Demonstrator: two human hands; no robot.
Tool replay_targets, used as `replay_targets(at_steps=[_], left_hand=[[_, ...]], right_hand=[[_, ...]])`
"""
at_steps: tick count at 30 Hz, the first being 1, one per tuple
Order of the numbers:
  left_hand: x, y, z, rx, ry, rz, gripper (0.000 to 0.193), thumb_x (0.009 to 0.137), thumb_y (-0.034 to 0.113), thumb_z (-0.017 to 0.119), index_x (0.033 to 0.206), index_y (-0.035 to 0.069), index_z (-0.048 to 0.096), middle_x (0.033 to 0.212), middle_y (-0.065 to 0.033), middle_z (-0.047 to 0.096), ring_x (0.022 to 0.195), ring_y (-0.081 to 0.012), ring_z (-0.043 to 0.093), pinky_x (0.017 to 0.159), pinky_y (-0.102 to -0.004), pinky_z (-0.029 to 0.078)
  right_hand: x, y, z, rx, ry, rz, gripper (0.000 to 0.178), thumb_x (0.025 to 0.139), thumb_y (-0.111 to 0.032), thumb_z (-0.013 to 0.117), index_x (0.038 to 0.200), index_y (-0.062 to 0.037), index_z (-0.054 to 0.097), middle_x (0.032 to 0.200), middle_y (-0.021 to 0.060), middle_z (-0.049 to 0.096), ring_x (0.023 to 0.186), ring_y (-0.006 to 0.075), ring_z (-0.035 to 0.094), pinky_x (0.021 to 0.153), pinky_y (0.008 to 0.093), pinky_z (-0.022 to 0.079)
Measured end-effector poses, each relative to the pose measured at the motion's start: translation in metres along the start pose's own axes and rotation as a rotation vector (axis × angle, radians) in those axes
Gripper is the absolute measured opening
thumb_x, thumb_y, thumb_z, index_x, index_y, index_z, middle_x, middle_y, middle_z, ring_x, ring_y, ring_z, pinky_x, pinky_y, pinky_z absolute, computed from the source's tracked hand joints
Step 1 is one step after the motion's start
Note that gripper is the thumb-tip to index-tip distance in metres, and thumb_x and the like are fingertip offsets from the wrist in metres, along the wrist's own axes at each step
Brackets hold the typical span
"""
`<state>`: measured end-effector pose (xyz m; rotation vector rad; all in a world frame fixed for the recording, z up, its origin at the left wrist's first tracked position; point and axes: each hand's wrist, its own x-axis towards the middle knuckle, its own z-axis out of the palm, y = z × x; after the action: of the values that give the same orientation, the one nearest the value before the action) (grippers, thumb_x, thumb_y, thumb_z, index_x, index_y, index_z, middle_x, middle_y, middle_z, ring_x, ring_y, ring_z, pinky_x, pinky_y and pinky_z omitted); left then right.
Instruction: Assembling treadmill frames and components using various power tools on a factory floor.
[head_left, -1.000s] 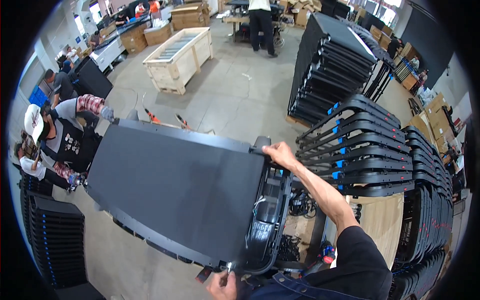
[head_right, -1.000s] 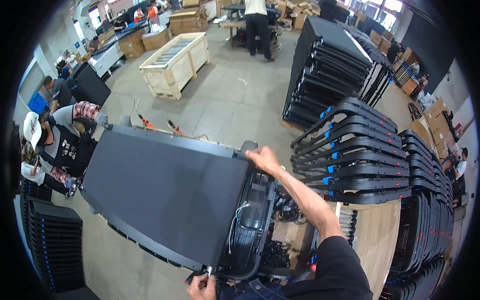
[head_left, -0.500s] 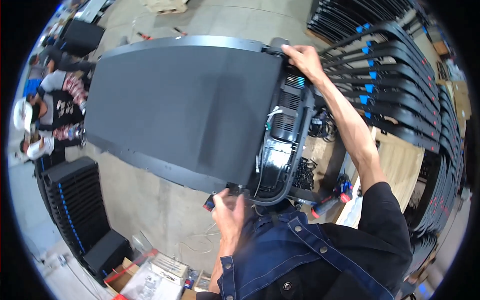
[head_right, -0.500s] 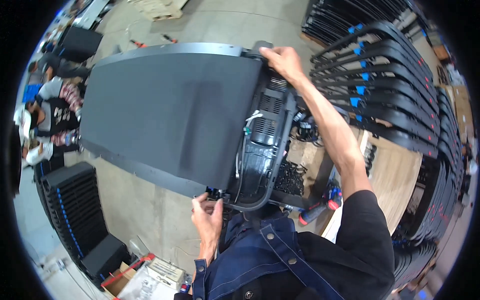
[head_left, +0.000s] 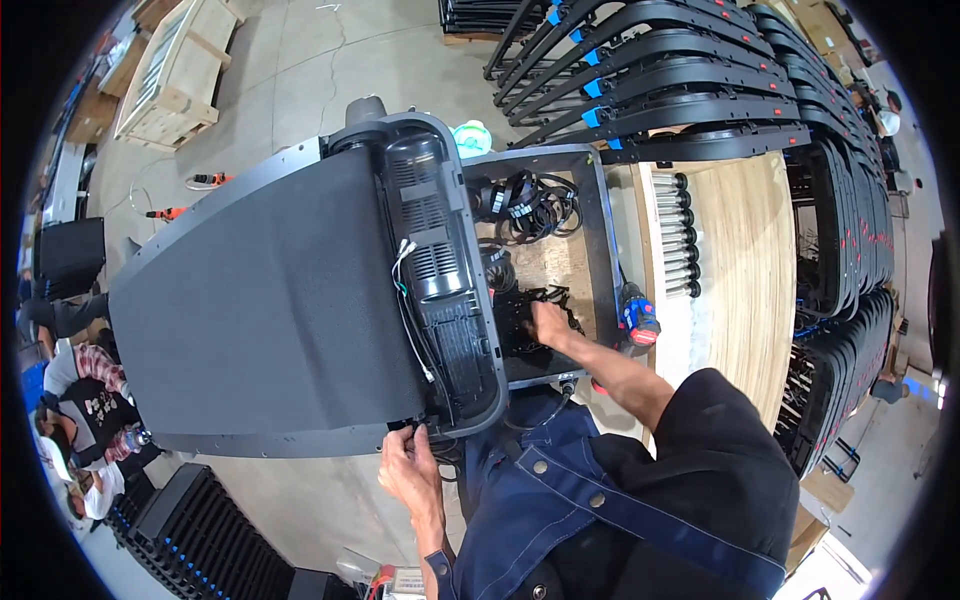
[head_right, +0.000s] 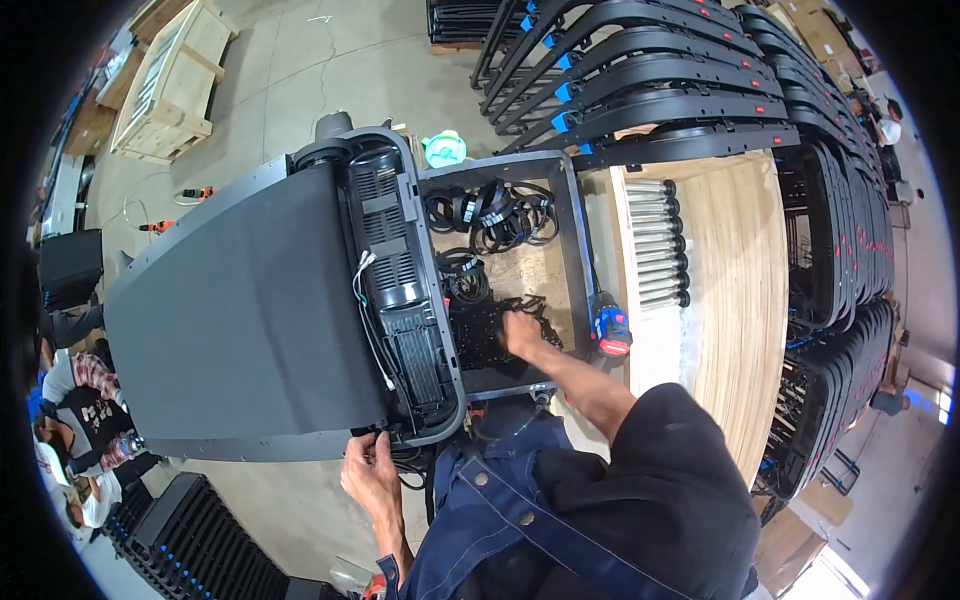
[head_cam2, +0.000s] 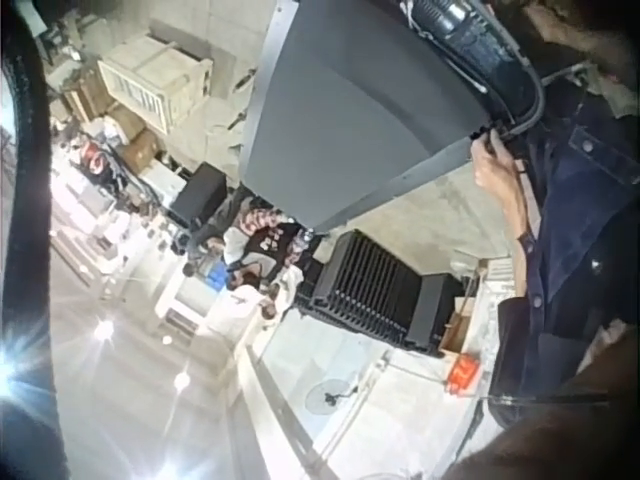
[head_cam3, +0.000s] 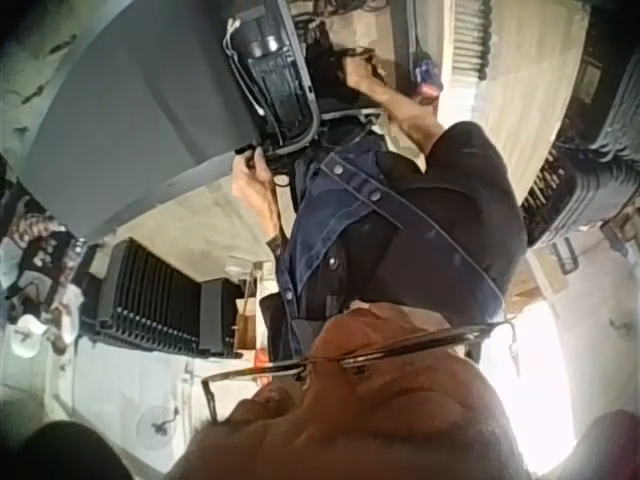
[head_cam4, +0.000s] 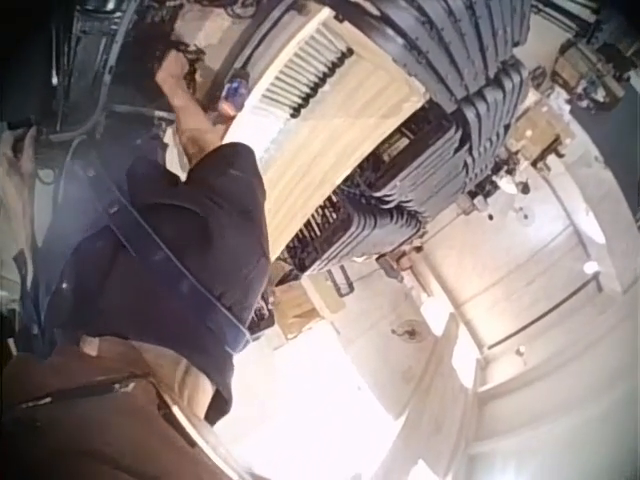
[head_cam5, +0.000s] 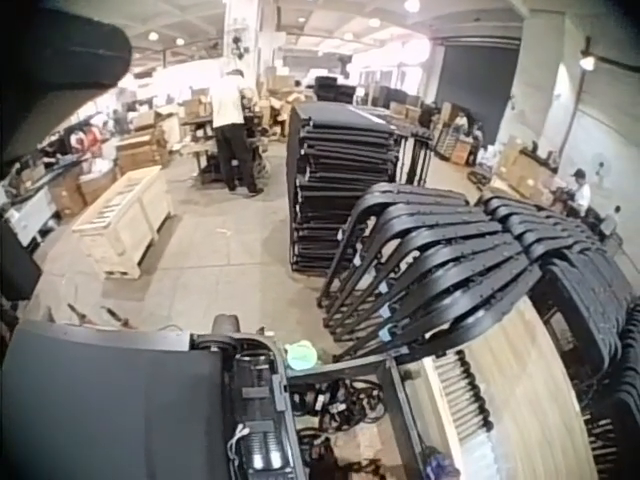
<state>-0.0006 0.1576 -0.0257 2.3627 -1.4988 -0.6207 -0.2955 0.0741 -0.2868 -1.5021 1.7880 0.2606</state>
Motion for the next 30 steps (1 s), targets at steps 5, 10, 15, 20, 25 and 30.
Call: replay_targets(at_steps=[5, 10, 15, 20, 25, 30], left_hand=[[0.0, 0.005, -0.006, -0.024, -0.044, -0.054, 0.018, 0.088, 0.017, 0.076, 0.092, 0.0, 0.07, 0.08, -0.0153, 0.069, 0.065, -0.0301, 0.065, 0.061, -0.0405, 0.05], [-0.003, -0.007, -0.009, -0.085, -0.104, -0.035, 0.02, 0.088, 0.014, 0.077, 0.102, 0.0, 0.072, 0.078, -0.0139, 0.069, 0.059, -0.0192, 0.059, 0.059, -0.0348, 0.048], [0.001, -0.02, -0.026, -0.331, -0.244, -0.03, 0.02, 0.091, 0.011, 0.075, 0.104, -0.004, 0.07, 0.082, -0.0123, 0.071, 0.065, -0.0139, 0.063, 0.061, -0.03, 0.052], [0.001, -0.06, -0.05, -0.568, -0.334, -0.068, 0.019, 0.095, 0.009, 0.071, 0.106, -0.006, 0.07, 0.088, -0.011, 0.072, 0.074, -0.0113, 0.065, 0.063, -0.0281, 0.056], [0.015, -0.061, -0.051, -0.476, -0.348, 0.357, 0.012, 0.09, 0.004, 0.073, 0.101, 0.0, 0.071, 0.085, -0.011, 0.069, 0.07, -0.02, 0.068, 0.062, -0.0321, 0.053], [0.068, -0.026, -0.057, -0.034, -0.25, 1.177, 0.028, 0.08, -0.003, 0.066, 0.107, 0.005, 0.069, 0.11, -0.011, 0.065, 0.109, -0.0321, 0.059, 0.091, -0.0427, 0.048]], right_hand=[[-0.009, 0.02, 0.049, 0.086, 0.198, -0.01, 0.035, 0.086, -0.029, 0.073, 0.104, -0.0038, 0.058, 0.097, 0.0237, 0.068, 0.092, 0.0468, 0.066, 0.073, 0.0564, 0.053], [-0.011, 0.028, 0.045, 0.156, 0.219, -0.024, 0.022, 0.085, -0.025, 0.073, 0.096, -0.0068, 0.068, 0.089, 0.0213, 0.07, 0.091, 0.0442, 0.067, 0.074, 0.0556, 0.053], [-0.024, 0.034, 0.031, 0.22, 0.434, -0.006, 0.021, 0.091, -0.026, 0.069, 0.098, -0.0074, 0.075, 0.091, 0.0219, 0.072, 0.092, 0.0424, 0.069, 0.08, 0.0526, 0.055], [-0.098, -0.027, -0.031, 1.142, 0.356, 0.088, 0.023, 0.097, -0.013, 0.064, 0.112, 0.0032, 0.07, 0.093, 0.0127, 0.074, 0.085, 0.0213, 0.074, 0.071, 0.0306, 0.058], [-0.219, -0.089, -0.078, 1.971, -0.018, -0.118, 0.034, 0.101, -0.018, 0.065, 0.126, 0.0031, 0.06, 0.102, 0.0185, 0.074, 0.087, 0.0261, 0.076, 0.077, 0.0342, 0.065], [-0.264, -0.155, -0.071, 1.285, -0.117, -0.284, 0.021, 0.104, -0.019, 0.059, 0.109, 0.0006, 0.062, 0.095, 0.013, 0.072, 0.077, 0.0225, 0.073, 0.063, 0.0331, 0.059]])
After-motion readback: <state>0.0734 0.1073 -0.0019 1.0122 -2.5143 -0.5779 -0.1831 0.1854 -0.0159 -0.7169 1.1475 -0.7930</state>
